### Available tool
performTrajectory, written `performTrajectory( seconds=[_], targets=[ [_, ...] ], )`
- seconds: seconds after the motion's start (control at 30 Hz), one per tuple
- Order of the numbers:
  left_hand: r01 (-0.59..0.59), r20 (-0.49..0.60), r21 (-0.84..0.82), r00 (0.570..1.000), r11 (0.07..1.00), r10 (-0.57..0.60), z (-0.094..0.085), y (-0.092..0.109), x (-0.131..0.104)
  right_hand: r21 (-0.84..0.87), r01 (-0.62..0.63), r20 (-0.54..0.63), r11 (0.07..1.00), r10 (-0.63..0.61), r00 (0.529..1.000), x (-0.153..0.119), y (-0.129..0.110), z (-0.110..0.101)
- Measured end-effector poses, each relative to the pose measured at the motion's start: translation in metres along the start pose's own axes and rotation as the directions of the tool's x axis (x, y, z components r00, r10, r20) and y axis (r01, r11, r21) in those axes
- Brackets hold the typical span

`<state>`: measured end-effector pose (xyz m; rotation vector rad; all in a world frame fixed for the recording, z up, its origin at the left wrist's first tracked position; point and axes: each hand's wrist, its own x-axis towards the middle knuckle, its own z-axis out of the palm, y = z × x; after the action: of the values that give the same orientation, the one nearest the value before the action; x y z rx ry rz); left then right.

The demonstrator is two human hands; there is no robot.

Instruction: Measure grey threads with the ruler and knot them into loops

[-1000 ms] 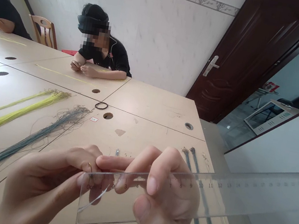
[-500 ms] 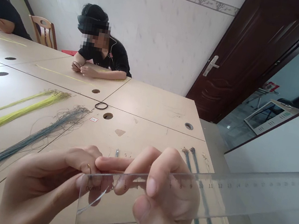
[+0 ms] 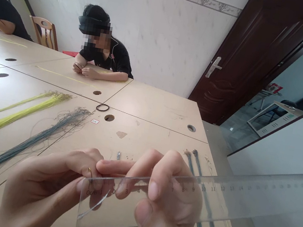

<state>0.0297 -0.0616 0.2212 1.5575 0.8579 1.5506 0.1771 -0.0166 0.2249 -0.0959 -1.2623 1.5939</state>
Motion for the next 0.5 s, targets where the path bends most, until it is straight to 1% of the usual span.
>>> performTrajectory(
  seconds=[0.1,0.17,0.23,0.27,0.3,0.33,0.37,0.4,0.43,0.47,0.5],
  targets=[
    [0.001,0.002,0.015,1.0,1.0,-0.001,0.0,0.0,0.0,-0.004,-0.012,-0.003,1.0,0.012,1.0,0.0,0.0,-0.003],
    [0.023,-0.059,0.022,0.998,0.999,-0.022,0.002,0.0,0.001,-0.039,-0.005,0.023,0.999,0.006,1.0,0.0,-0.004,-0.011],
    [0.036,-0.204,0.008,0.978,0.999,-0.034,0.004,0.002,0.004,-0.094,0.032,0.052,0.995,-0.027,0.998,0.003,-0.009,-0.025],
    [0.035,-0.289,-0.01,0.957,0.999,-0.036,0.004,0.003,0.005,-0.13,0.049,0.054,0.99,-0.042,0.998,0.005,-0.012,-0.033],
    [0.023,-0.362,-0.031,0.932,0.999,-0.032,0.005,0.004,0.006,-0.185,0.026,0.025,0.982,-0.021,0.999,0.006,-0.015,-0.042],
    [0.005,-0.407,-0.054,0.913,0.999,-0.027,0.005,0.005,0.006,-0.27,-0.041,-0.034,0.962,0.033,0.999,0.009,-0.017,-0.05],
    [-0.014,-0.428,-0.076,0.904,0.997,-0.02,0.005,0.006,0.006,-0.392,-0.165,-0.1,0.905,0.136,0.986,0.011,-0.018,-0.058],
    [-0.031,-0.43,-0.091,0.903,0.995,-0.011,0.004,0.006,0.006,-0.522,-0.328,-0.188,0.787,0.269,0.945,0.013,-0.018,-0.066],
    [-0.041,-0.424,-0.1,0.906,0.994,-0.006,0.004,0.007,0.005,-0.632,-0.467,-0.267,0.619,0.392,0.88,0.016,-0.016,-0.072],
    [-0.044,-0.416,-0.1,0.909,0.994,-0.001,0.004,0.007,0.004,-0.704,-0.555,-0.33,0.443,0.488,0.808,0.018,-0.012,-0.078],
    [-0.04,-0.416,-0.095,0.91,0.995,-0.003,0.004,0.007,0.003,-0.739,-0.596,-0.372,0.314,0.548,0.749,0.021,-0.006,-0.083]
  ],
)
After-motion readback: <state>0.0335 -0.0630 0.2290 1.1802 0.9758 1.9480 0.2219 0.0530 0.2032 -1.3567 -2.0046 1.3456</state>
